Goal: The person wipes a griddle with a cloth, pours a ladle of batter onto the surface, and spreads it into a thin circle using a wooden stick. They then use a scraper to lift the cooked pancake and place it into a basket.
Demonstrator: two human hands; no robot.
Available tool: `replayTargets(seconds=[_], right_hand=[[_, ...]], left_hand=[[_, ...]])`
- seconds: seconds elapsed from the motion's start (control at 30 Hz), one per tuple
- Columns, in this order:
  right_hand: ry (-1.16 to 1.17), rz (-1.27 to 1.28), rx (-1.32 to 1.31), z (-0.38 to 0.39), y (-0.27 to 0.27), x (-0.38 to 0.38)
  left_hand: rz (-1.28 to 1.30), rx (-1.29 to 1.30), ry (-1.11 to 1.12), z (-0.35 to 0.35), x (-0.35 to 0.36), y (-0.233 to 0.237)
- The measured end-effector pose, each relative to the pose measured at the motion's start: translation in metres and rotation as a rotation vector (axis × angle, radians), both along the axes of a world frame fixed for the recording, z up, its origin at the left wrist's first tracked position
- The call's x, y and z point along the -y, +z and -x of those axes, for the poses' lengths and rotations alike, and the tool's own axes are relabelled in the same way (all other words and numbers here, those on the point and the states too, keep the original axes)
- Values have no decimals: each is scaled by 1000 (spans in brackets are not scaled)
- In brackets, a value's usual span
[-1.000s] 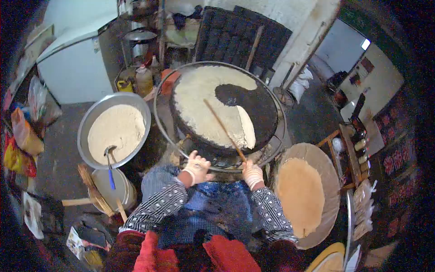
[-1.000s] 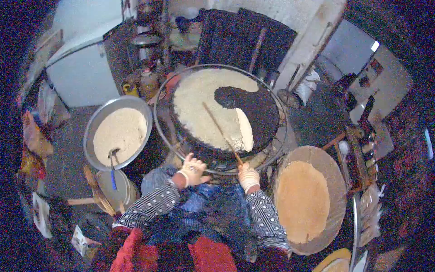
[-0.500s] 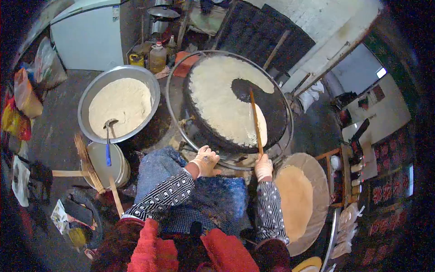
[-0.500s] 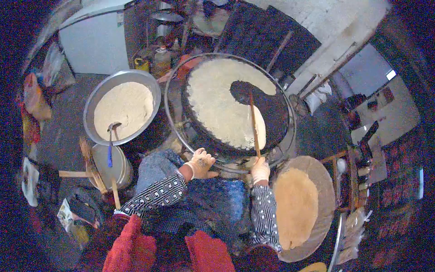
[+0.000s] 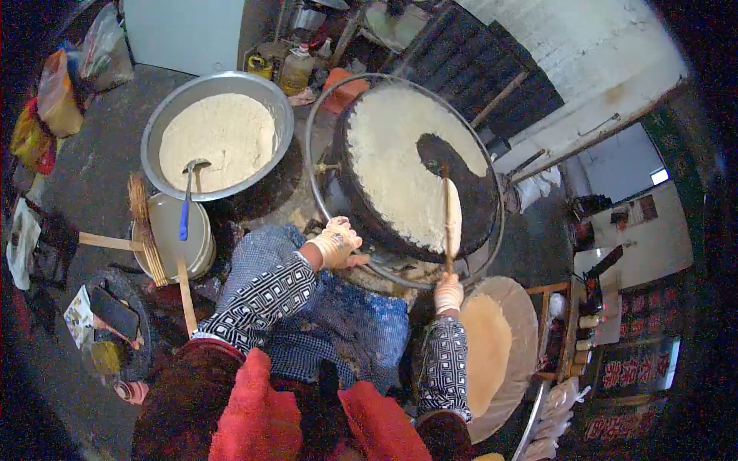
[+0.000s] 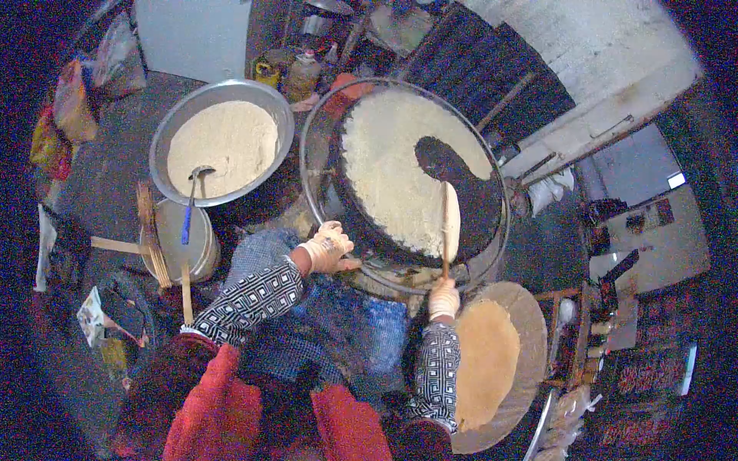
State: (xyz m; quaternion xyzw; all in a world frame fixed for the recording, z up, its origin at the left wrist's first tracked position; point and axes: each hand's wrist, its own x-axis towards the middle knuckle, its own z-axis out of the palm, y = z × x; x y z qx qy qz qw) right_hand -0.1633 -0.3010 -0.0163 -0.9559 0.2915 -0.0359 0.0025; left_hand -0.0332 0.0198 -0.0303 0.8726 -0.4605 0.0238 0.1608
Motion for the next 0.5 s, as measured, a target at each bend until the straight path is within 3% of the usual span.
replayTargets(seconds=[0.03, 0.1, 0.17, 0.2, 0.23, 0.3, 0.33, 0.37, 0.43, 0.47, 0.5], right_hand=[[-69, 17, 31, -6, 3, 3], [60, 99, 93, -12, 3, 6], [191, 75, 185, -5, 8, -11], [344, -35, 337, 3, -13, -4], [299, 62, 201, 11, 5, -35], [222, 108, 161, 20, -25, -26], [50, -143, 208, 18, -8, -27], [14, 31, 108, 11, -10, -12], [5, -11, 119, 1, -7, 1], [57, 110, 103, -1, 3, -13], [67, 114, 111, -2, 5, -21]], left_hand=[[-16, -11, 6, -3, -4, 5], [-1, -53, -15, -6, -12, 13], [-39, -55, 6, -15, -16, 11], [-32, -9, 4, -20, -20, 2], [-23, 36, 5, -24, -20, -2], [-105, -35, 62, -28, -25, 10], [-116, -33, 94, -32, -23, 5], [-130, -24, 136, -35, -26, 11], [-195, -114, 98, -25, -24, 31], [-253, -140, 63, -18, -12, 35], [-446, -135, -18, 0, -1, 59]])
